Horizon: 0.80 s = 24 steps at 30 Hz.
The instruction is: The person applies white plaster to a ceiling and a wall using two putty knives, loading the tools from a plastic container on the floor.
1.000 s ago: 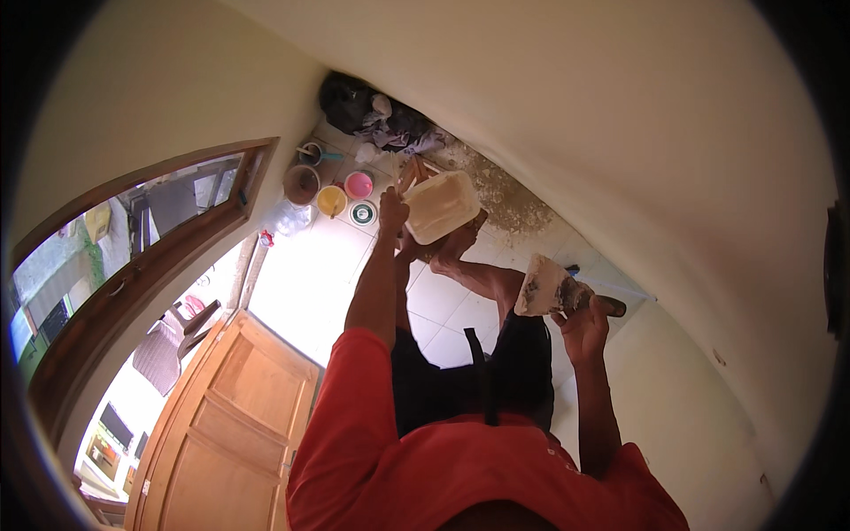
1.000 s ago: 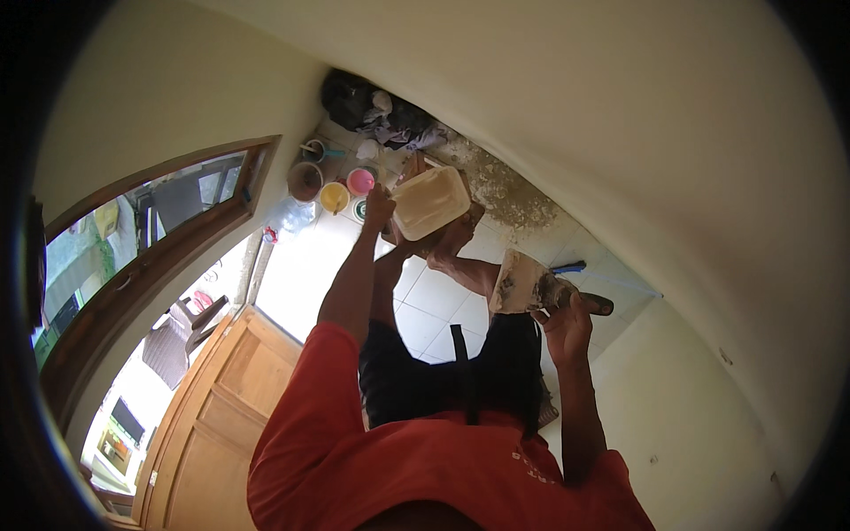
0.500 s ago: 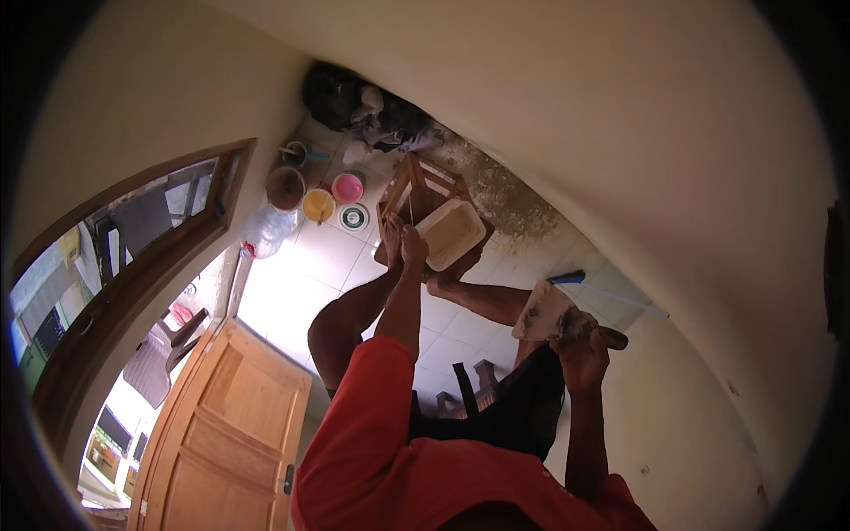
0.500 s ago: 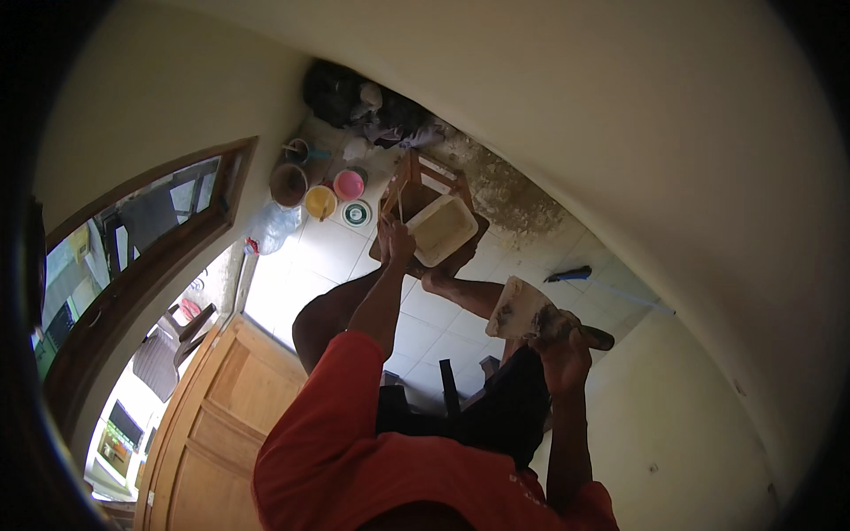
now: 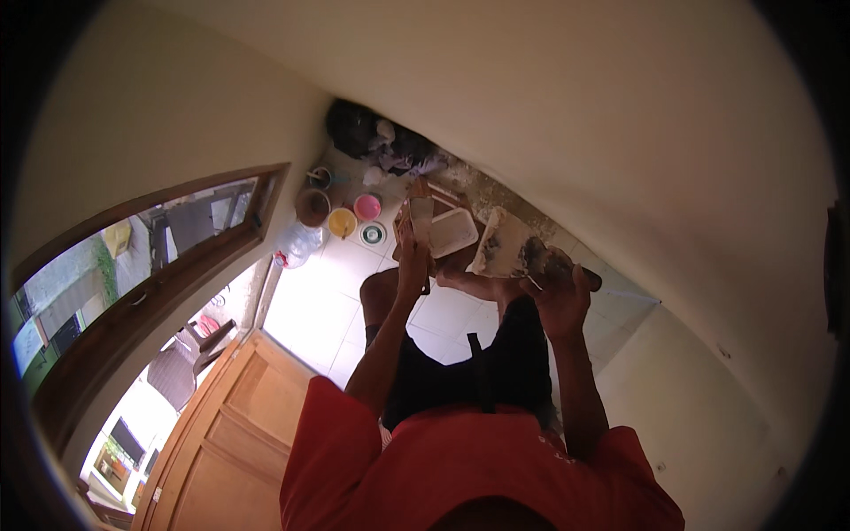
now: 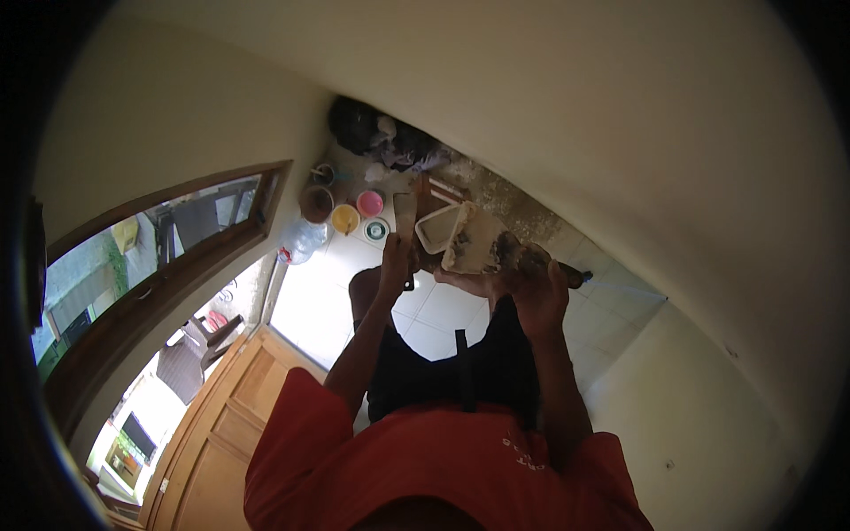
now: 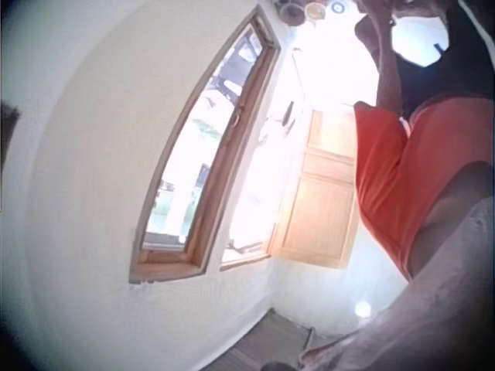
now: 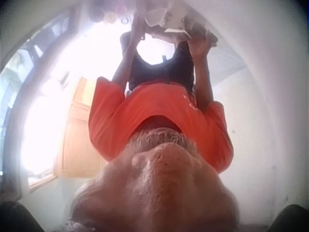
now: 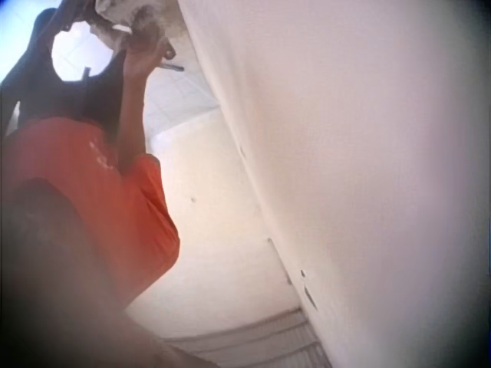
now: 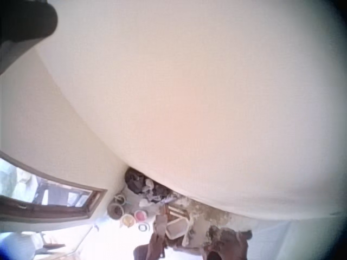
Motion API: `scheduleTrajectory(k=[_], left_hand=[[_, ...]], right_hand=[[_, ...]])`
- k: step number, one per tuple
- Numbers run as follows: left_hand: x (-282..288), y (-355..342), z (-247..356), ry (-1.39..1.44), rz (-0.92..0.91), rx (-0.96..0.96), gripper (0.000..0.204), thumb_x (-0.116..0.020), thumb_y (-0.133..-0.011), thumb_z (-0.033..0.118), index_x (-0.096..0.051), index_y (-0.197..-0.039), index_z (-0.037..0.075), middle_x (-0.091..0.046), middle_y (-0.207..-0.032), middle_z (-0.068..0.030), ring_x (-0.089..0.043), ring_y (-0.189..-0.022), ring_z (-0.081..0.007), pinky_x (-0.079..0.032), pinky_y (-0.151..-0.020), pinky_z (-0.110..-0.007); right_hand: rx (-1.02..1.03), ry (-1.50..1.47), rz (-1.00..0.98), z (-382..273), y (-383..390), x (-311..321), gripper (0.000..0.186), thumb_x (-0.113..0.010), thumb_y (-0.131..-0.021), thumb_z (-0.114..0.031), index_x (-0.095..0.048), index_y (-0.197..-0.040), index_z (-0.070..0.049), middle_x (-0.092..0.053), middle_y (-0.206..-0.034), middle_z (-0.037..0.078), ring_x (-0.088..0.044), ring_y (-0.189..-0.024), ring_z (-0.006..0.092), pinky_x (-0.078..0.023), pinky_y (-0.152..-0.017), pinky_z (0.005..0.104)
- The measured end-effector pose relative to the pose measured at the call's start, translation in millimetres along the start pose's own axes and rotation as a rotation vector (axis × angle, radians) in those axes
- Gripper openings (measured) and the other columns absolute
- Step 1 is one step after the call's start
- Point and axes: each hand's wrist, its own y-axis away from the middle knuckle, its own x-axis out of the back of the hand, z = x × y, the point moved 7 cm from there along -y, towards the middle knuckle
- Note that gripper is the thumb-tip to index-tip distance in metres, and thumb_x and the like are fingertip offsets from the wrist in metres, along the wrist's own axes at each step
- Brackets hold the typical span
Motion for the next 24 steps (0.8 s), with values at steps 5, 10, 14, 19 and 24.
scheduleTrajectory(k=[5, 10, 14, 19, 24], left_hand=[[23, 134, 144, 0.47, -0.087, 0.01, 0.017, -0.046, -0.102, 0.02, -0.053, -0.101, 0.005, -0.058, -0.079, -0.0055, -0.057, -0.064, -0.0138, -0.048, -0.059, -0.029], [-4, 238, 248, 0.713, -0.021, -0.111, 0.022, -0.057, -0.098, 0.021, -0.054, -0.112, 0.004, -0.065, -0.097, -0.0087, -0.062, -0.077, -0.0139, -0.051, -0.062, -0.027], [-23, 293, 316, 0.979, -0.07, -0.052, 0.025, -0.056, -0.1, 0.02, -0.05, -0.12, 0.007, -0.063, -0.1, -0.0077, -0.062, -0.083, -0.0165, -0.053, -0.071, -0.031], [3, 278, 303, 0.39, -0.074, -0.417, 0.021, -0.048, -0.105, 0.025, -0.051, -0.119, 0.01, -0.061, -0.094, -0.0048, -0.063, -0.084, -0.0173, -0.053, -0.072, -0.032], [26, 303, 353, 0.757, -0.176, -0.185, 0.021, -0.046, -0.105, 0.031, -0.053, -0.107, 0.011, -0.061, -0.086, -0.0037, -0.06, -0.067, -0.0129, -0.051, -0.057, -0.028]], right_hand=[[0.034, -0.103, -0.084, -42, 36, -96, 0.049, -0.046, -0.102, -0.046, -0.055, -0.132, -0.007, -0.064, -0.122, 0.01, -0.063, -0.11, 0.0244, -0.052, -0.091, 0.0446], [0.07, -0.153, -0.215, -66, 88, -162, 0.046, -0.048, -0.103, -0.046, -0.057, -0.13, -0.011, -0.065, -0.117, 0.007, -0.064, -0.098, 0.0189, -0.052, -0.09, 0.0425], [0.23, 0.041, -0.124, -87, 138, -223, 0.052, -0.047, -0.103, -0.048, -0.047, -0.14, -0.01, -0.064, -0.111, 0.005, -0.061, -0.089, 0.0165, -0.054, -0.088, 0.0426], [0.317, 0.068, -0.299, -111, 167, -251, 0.066, -0.051, -0.098, -0.056, -0.039, -0.144, -0.011, -0.057, -0.09, 0.004, -0.059, -0.08, 0.0168, -0.055, -0.079, 0.0431], [0.424, 0.299, -0.483, -145, 194, -293, 0.056, -0.061, -0.097, -0.04, -0.043, -0.139, -0.009, -0.053, -0.09, 0.005, -0.056, -0.075, 0.0178, -0.055, -0.075, 0.0406]])
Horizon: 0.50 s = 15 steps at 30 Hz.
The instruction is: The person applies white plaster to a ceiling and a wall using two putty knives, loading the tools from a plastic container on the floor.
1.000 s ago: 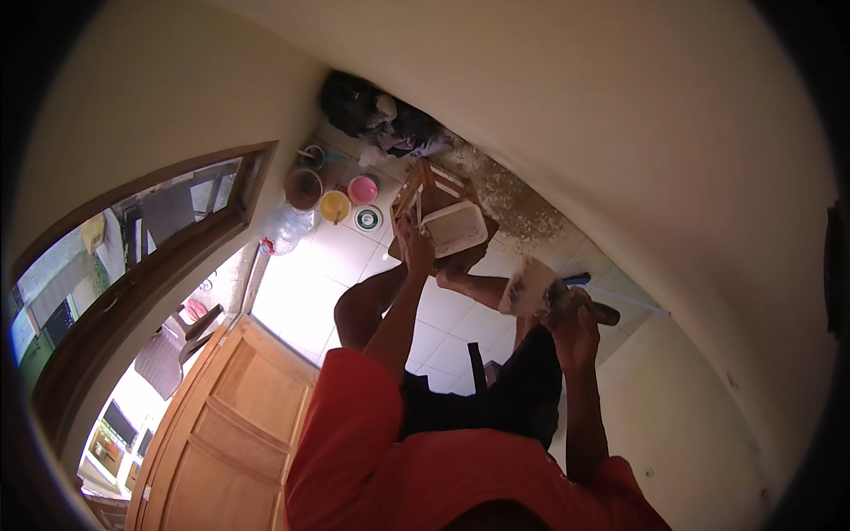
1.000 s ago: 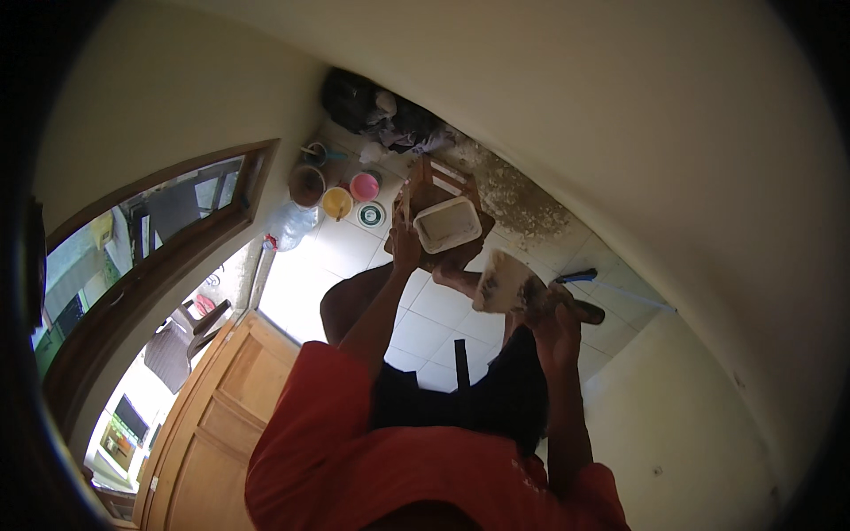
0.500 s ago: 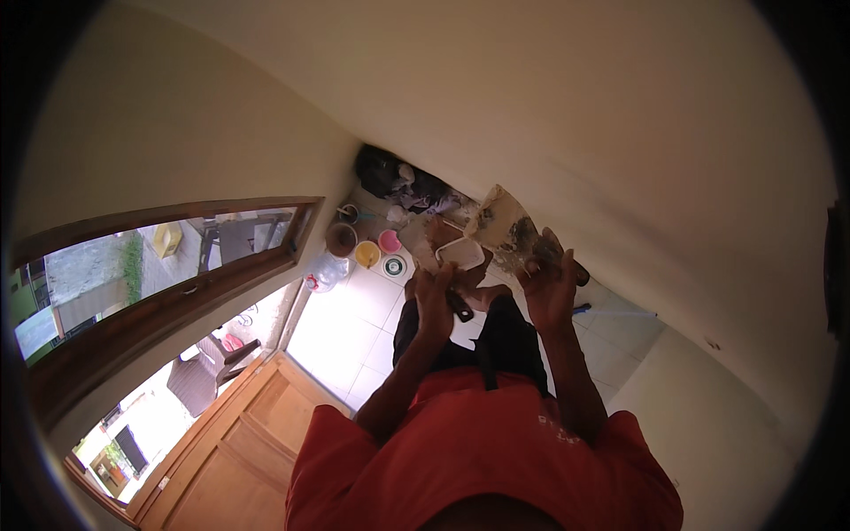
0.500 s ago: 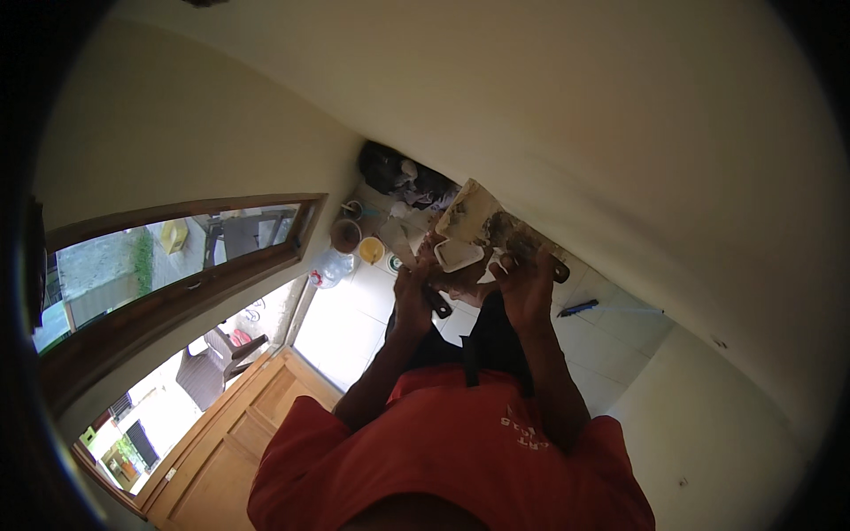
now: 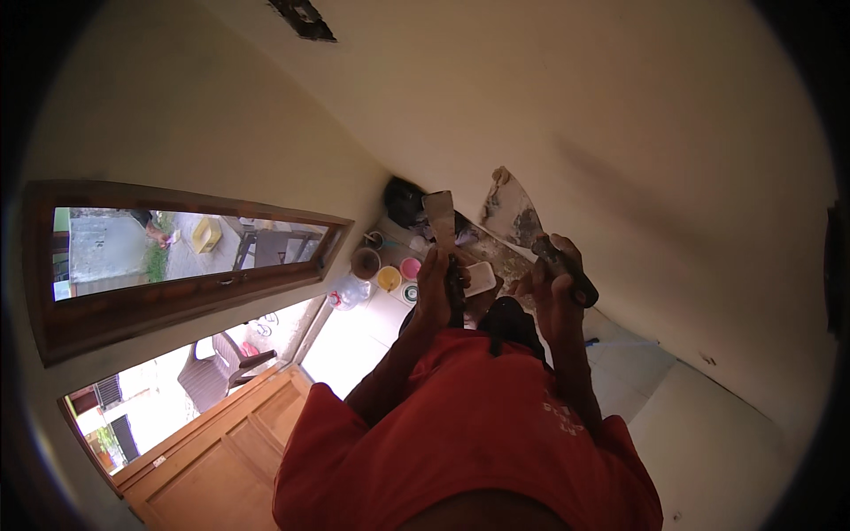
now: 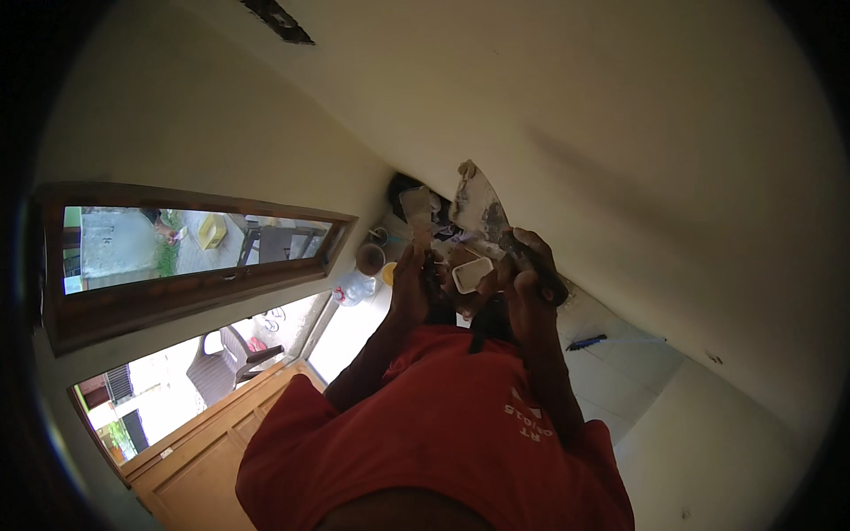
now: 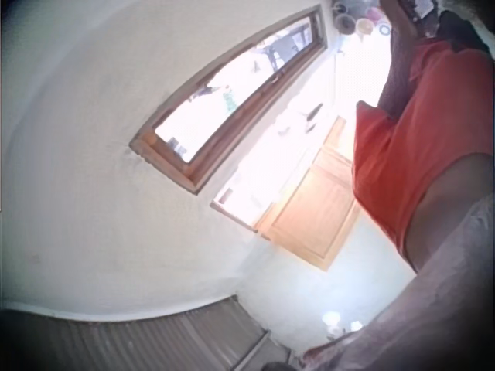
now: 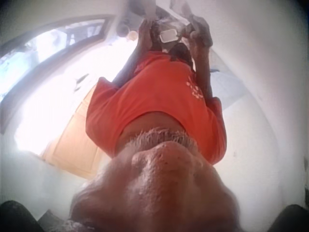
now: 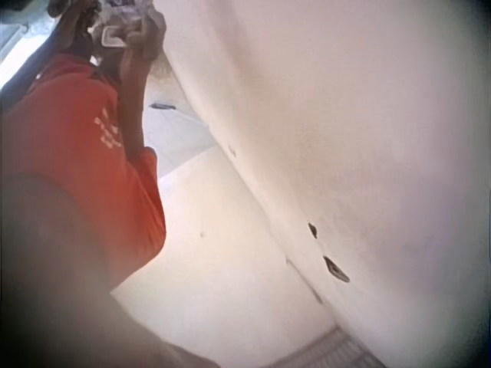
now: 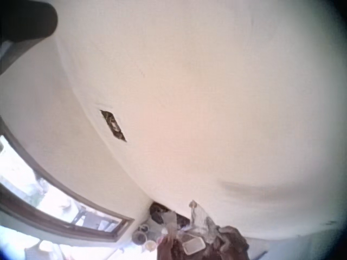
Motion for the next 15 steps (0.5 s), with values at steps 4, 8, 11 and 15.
scheduleTrajectory(k=[4, 8, 11, 15], left_hand=[[15, -4, 14, -0.181, 0.03, 0.074, 0.028, -0.051, -0.102, 0.04, -0.054, -0.102, 0.012, -0.06, -0.076, -0.001, -0.058, -0.061, -0.0102, -0.047, -0.05, -0.025], [12, 1, 40, -0.325, 0.073, 0.086, 0.031, -0.054, -0.099, 0.042, -0.056, -0.098, 0.012, -0.061, -0.074, -0.0008, -0.058, -0.056, -0.0096, -0.045, -0.046, -0.024], [29, -15, 40, -0.334, 0.008, -0.006, 0.031, -0.054, -0.099, 0.041, -0.057, -0.099, 0.01, -0.064, -0.078, -0.0033, -0.059, -0.056, -0.01, -0.044, -0.045, -0.025], [27, -18, 50, -0.415, -0.056, -0.067, 0.023, -0.051, -0.1, 0.025, -0.057, -0.112, 0.007, -0.066, -0.079, -0.0059, -0.059, -0.059, -0.0108, -0.048, -0.051, -0.026]], right_hand=[[-0.076, 0.153, -0.198, -18, 0, -20, 0.04, -0.06, -0.097, -0.01, -0.046, -0.134, -0.005, -0.057, -0.092, 0.011, -0.064, -0.085, 0.0238, -0.058, -0.077, 0.041], [-0.189, 0.146, -0.464, -19, 3, -42, 0.035, -0.048, -0.103, -0.006, -0.044, -0.138, -0.006, -0.061, -0.101, 0.019, -0.065, -0.098, 0.0322, -0.058, -0.078, 0.0465], [-0.22, 0.092, -0.527, -22, 3, -52, 0.034, -0.052, -0.101, -0.01, -0.048, -0.135, -0.003, -0.063, -0.109, 0.023, -0.066, -0.103, 0.0347, -0.059, -0.082, 0.045], [-0.552, -0.317, -0.41, -12, 10, -44, 0.038, -0.062, -0.096, -0.01, -0.053, -0.132, -0.001, -0.065, -0.107, 0.019, -0.067, -0.104, 0.0331, -0.06, -0.082, 0.0407]])
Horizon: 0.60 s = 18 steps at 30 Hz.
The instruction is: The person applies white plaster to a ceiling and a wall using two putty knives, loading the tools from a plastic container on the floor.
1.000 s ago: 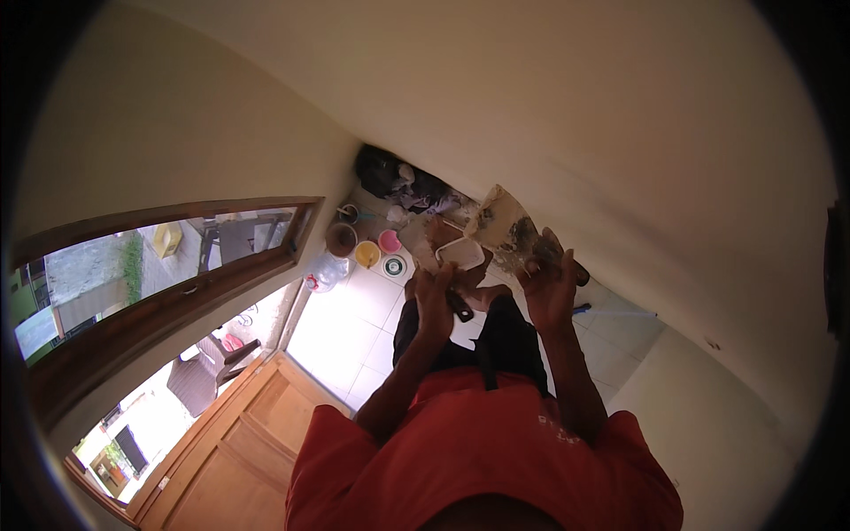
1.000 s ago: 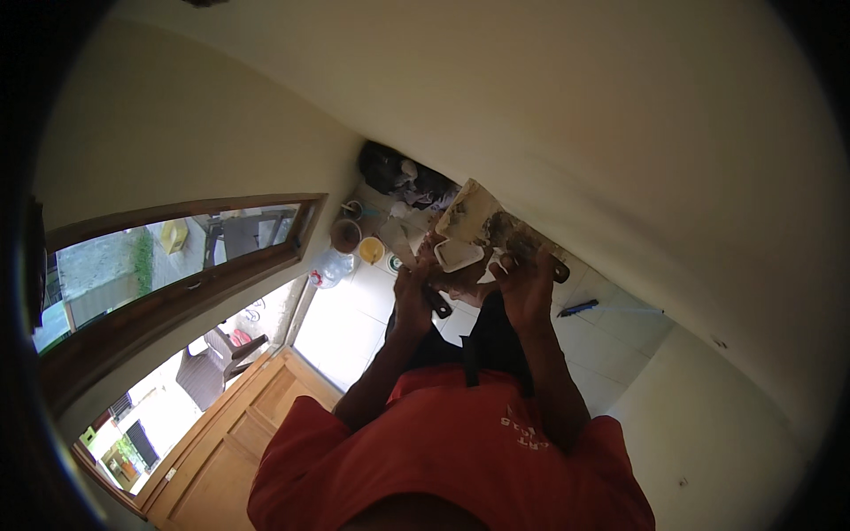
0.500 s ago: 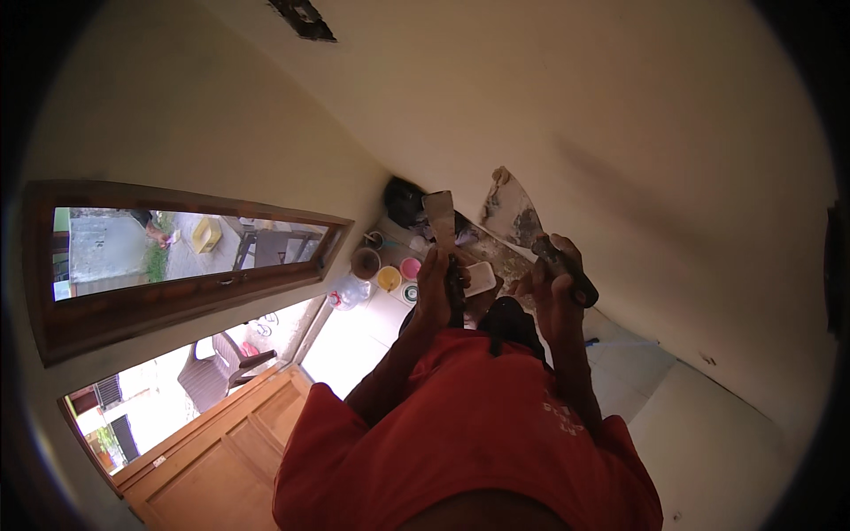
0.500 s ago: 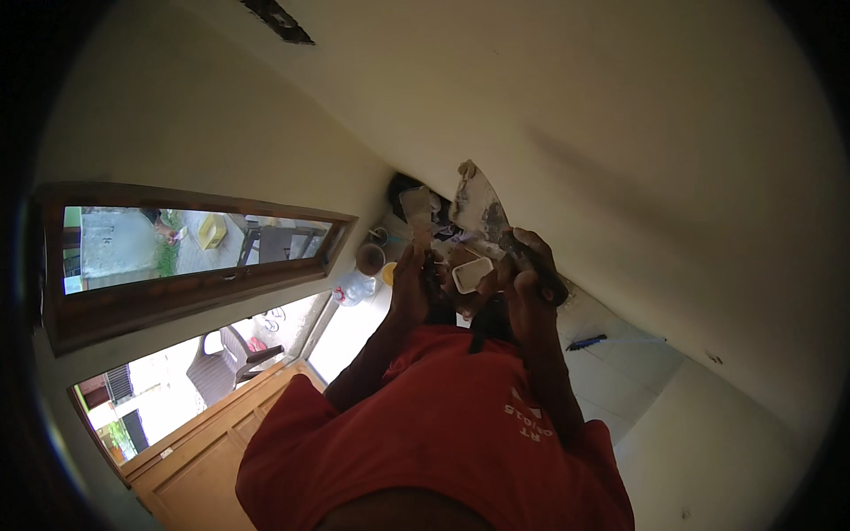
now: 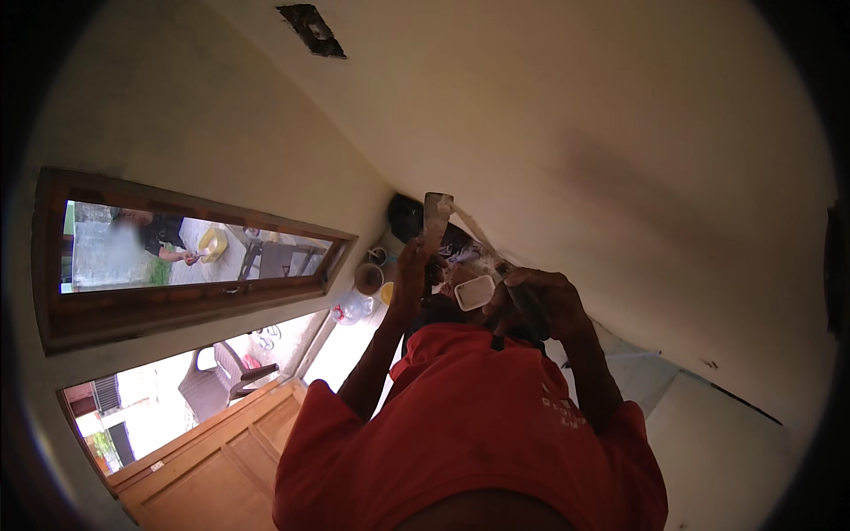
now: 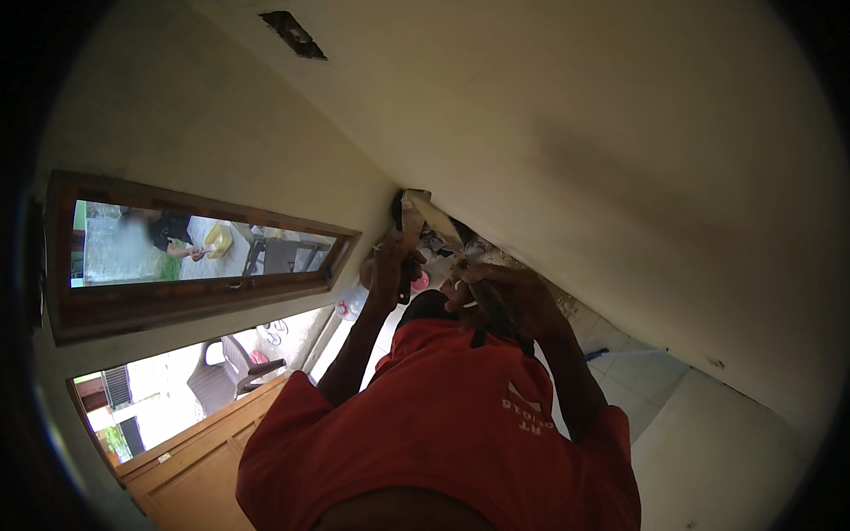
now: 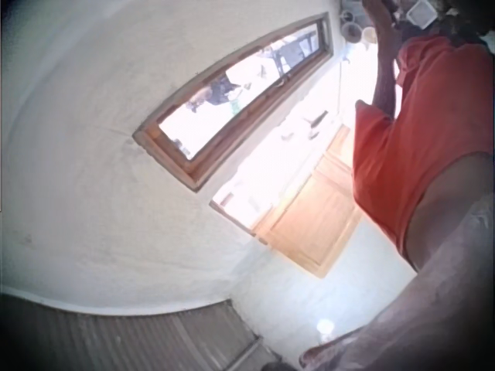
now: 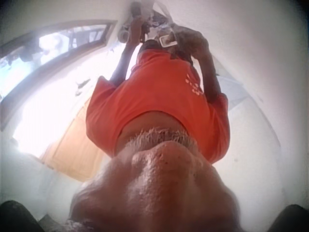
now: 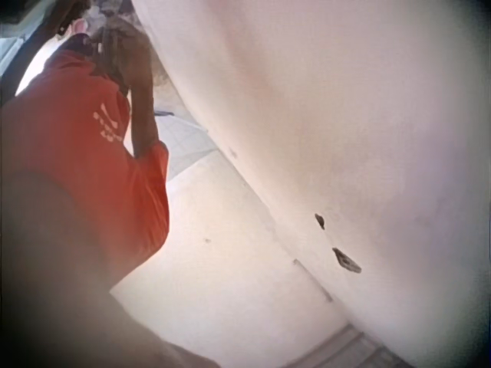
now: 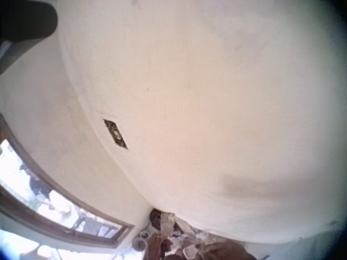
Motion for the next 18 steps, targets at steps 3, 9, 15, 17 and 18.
scheduleTrajectory(k=[3, 9, 15, 17, 18], left_hand=[[-11, 2, 19, -0.073, -0.026, -0.027, 0.023, -0.053, -0.099, 0.025, -0.059, -0.11, 0.005, -0.066, -0.079, -0.0064, -0.06, -0.058, -0.0114, -0.048, -0.052, -0.026], [-40, -2, 38, -0.288, -0.169, -0.033, 0.023, -0.054, -0.097, 0.022, -0.063, -0.109, 0.005, -0.064, -0.08, -0.0045, -0.061, -0.06, -0.0112, -0.048, -0.054, -0.026], [-90, -4, 72, -0.392, -0.366, -0.066, 0.02, -0.052, -0.098, 0.018, -0.063, -0.101, 0.002, -0.065, -0.077, -0.0049, -0.058, -0.056, -0.0094, -0.044, -0.051, -0.024], [-112, 7, 87, -0.391, -0.457, -0.012, 0.022, -0.051, -0.098, 0.018, -0.065, -0.104, 0.001, -0.065, -0.075, -0.005, -0.057, -0.056, -0.0087, -0.044, -0.05, -0.023], [-119, 11, 94, -0.397, -0.47, -0.015, 0.022, -0.051, -0.098, 0.018, -0.065, -0.104, 0.001, -0.065, -0.075, -0.005, -0.057, -0.056, -0.0087, -0.044, -0.05, -0.023]], right_hand=[[0.031, -0.064, -0.002, -2, 6, 5, 0.041, -0.065, -0.092, -0.008, -0.054, -0.131, -0.002, -0.064, -0.103, 0.016, -0.067, -0.094, 0.0274, -0.059, -0.075, 0.0362], [0.221, 0.619, 0.329, -13, 53, 43, 0.05, -0.058, -0.088, -0.008, -0.046, -0.136, -0.006, -0.058, -0.092, 0.006, -0.053, -0.061, 0.0095, -0.043, -0.05, 0.0248], [0.224, 0.624, 0.507, -53, 93, 37, 0.033, -0.052, -0.095, -0.017, -0.049, -0.125, -0.004, -0.054, -0.077, 0.004, -0.042, -0.051, 0.0055, -0.033, -0.045, 0.0206], [0.332, 0.688, 0.554, -64, 99, 34, 0.031, -0.048, -0.102, -0.031, -0.057, -0.11, -0.002, -0.051, -0.066, 0.002, -0.042, -0.05, 0.0056, -0.032, -0.044, 0.0209], [0.344, 0.688, 0.563, -67, 103, 39, 0.031, -0.048, -0.102, -0.031, -0.057, -0.11, -0.002, -0.051, -0.066, 0.002, -0.042, -0.05, 0.0056, -0.032, -0.044, 0.0209]])
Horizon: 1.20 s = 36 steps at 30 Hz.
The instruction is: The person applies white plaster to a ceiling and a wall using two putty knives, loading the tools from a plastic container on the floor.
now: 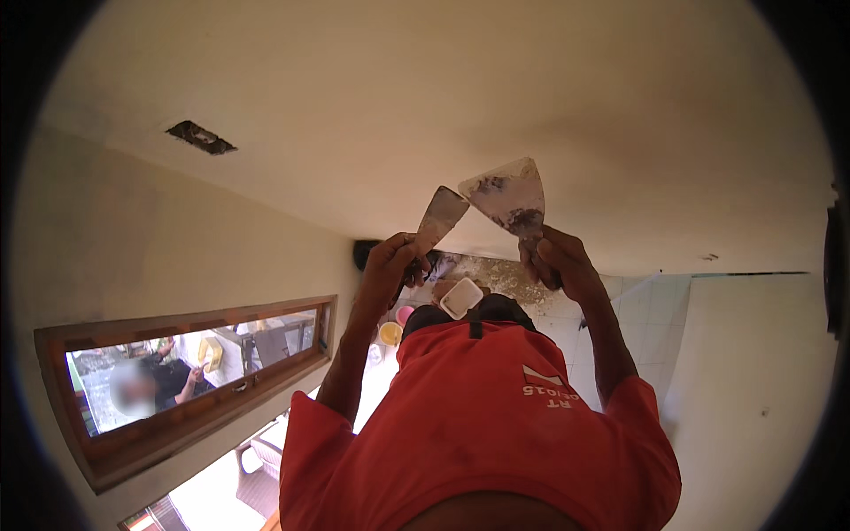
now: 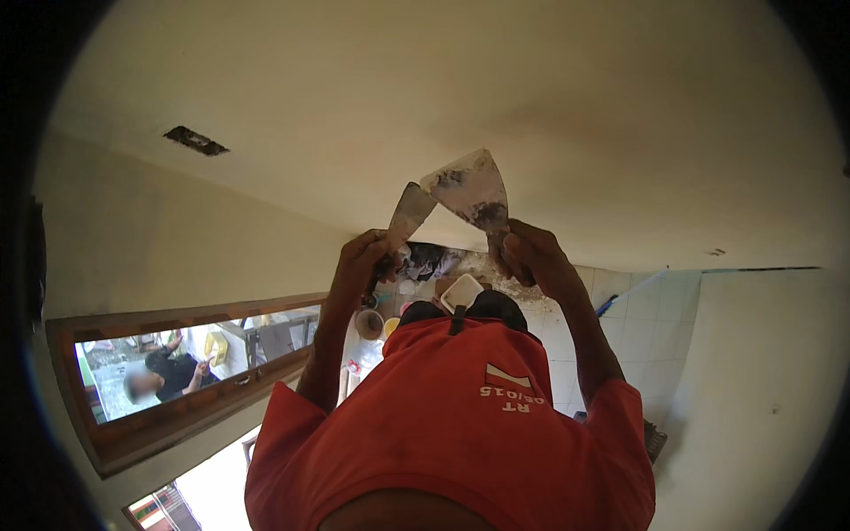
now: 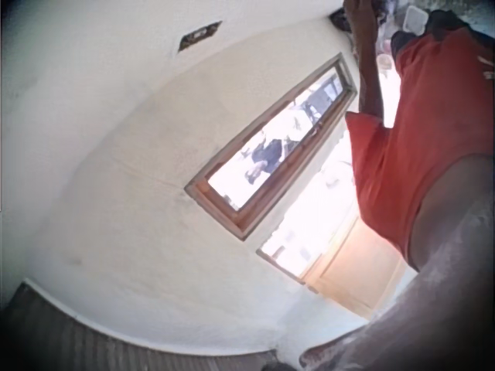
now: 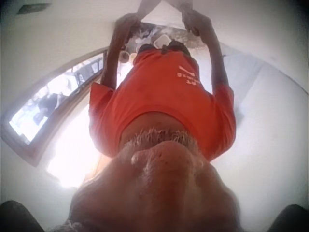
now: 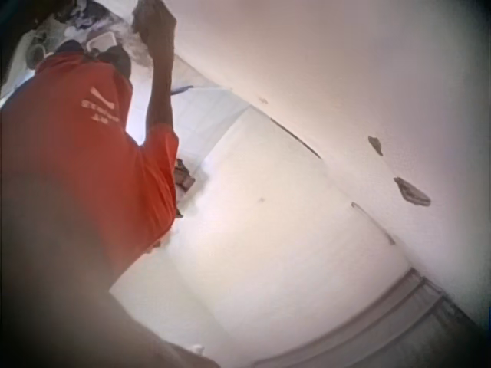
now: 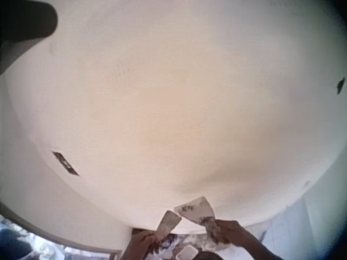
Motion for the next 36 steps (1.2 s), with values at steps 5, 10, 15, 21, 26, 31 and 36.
scheduleTrajectory(k=[5, 10, 15, 21, 26, 31, 36], left_hand=[[-22, 2, 39, -0.059, -0.157, -0.052, 0.024, -0.05, -0.099, 0.017, -0.063, -0.105, -0.002, -0.066, -0.077, -0.0061, -0.058, -0.058, -0.0086, -0.047, -0.053, -0.024], [-29, -1, 48, -0.126, -0.182, -0.05, 0.026, -0.049, -0.1, 0.017, -0.063, -0.109, -0.003, -0.067, -0.077, -0.0063, -0.057, -0.057, -0.0079, -0.044, -0.051, -0.023], [-36, 0, 44, -0.074, -0.197, -0.033, 0.027, -0.048, -0.101, 0.017, -0.062, -0.112, -0.003, -0.066, -0.077, -0.0057, -0.054, -0.056, -0.0067, -0.042, -0.05, -0.022], [-38, 7, 50, -0.115, -0.103, -0.078, 0.026, -0.05, -0.101, 0.019, -0.063, -0.11, -0.001, -0.062, -0.075, -0.0027, -0.05, -0.056, -0.005, -0.038, -0.05, -0.022], [-39, 5, 41, -0.193, -0.124, -0.086, 0.025, -0.051, -0.1, 0.019, -0.063, -0.111, 0.0, -0.063, -0.076, -0.001, -0.05, -0.057, -0.0052, -0.038, -0.051, -0.022], [-34, 9, 36, -0.227, -0.114, -0.087, 0.027, -0.048, -0.099, 0.014, -0.061, -0.117, -0.002, -0.065, -0.079, -0.0037, -0.053, -0.059, -0.0063, -0.042, -0.053, -0.023], [-34, 7, 33, -0.213, -0.094, -0.121, 0.024, -0.053, -0.099, 0.017, -0.063, -0.108, -0.003, -0.063, -0.075, -0.0031, -0.054, -0.06, -0.0076, -0.045, -0.054, -0.025]], right_hand=[[0.139, 0.303, 0.163, 1, -1, 25, 0.033, -0.052, -0.101, -0.03, -0.061, -0.107, 0.001, -0.053, -0.074, 0.002, -0.048, -0.061, 0.0075, -0.042, -0.056, 0.0245], [0.199, 0.414, 0.184, -4, -4, 26, 0.036, -0.058, -0.096, -0.023, -0.062, -0.121, 0.003, -0.052, -0.079, 0.001, -0.048, -0.069, 0.0099, -0.043, -0.064, 0.0261], [0.322, 0.538, 0.207, -7, -1, 25, 0.039, -0.062, -0.093, -0.017, -0.062, -0.127, 0.0, -0.049, -0.078, 0.003, -0.045, -0.071, 0.0131, -0.041, -0.066, 0.0281], [0.398, 0.668, 0.216, -20, 0, 15, 0.037, -0.064, -0.091, -0.015, -0.064, -0.125, -0.001, -0.052, -0.078, 0.007, -0.047, -0.068, 0.0171, -0.042, -0.064, 0.0303], [0.375, 0.765, 0.226, -14, 0, 20, 0.039, -0.066, -0.087, -0.01, -0.064, -0.125, -0.001, -0.054, -0.078, 0.009, -0.05, -0.068, 0.0184, -0.044, -0.064, 0.0316], [0.388, 0.758, 0.226, -6, -3, 17, 0.04, -0.067, -0.087, -0.012, -0.064, -0.125, -0.002, -0.057, -0.08, 0.009, -0.052, -0.069, 0.0185, -0.045, -0.065, 0.031], [0.398, 0.834, 0.252, -12, -2, 17, 0.042, -0.068, -0.086, -0.01, -0.063, -0.127, -0.004, -0.058, -0.081, 0.01, -0.054, -0.068, 0.0198, -0.046, -0.065, 0.0312]])
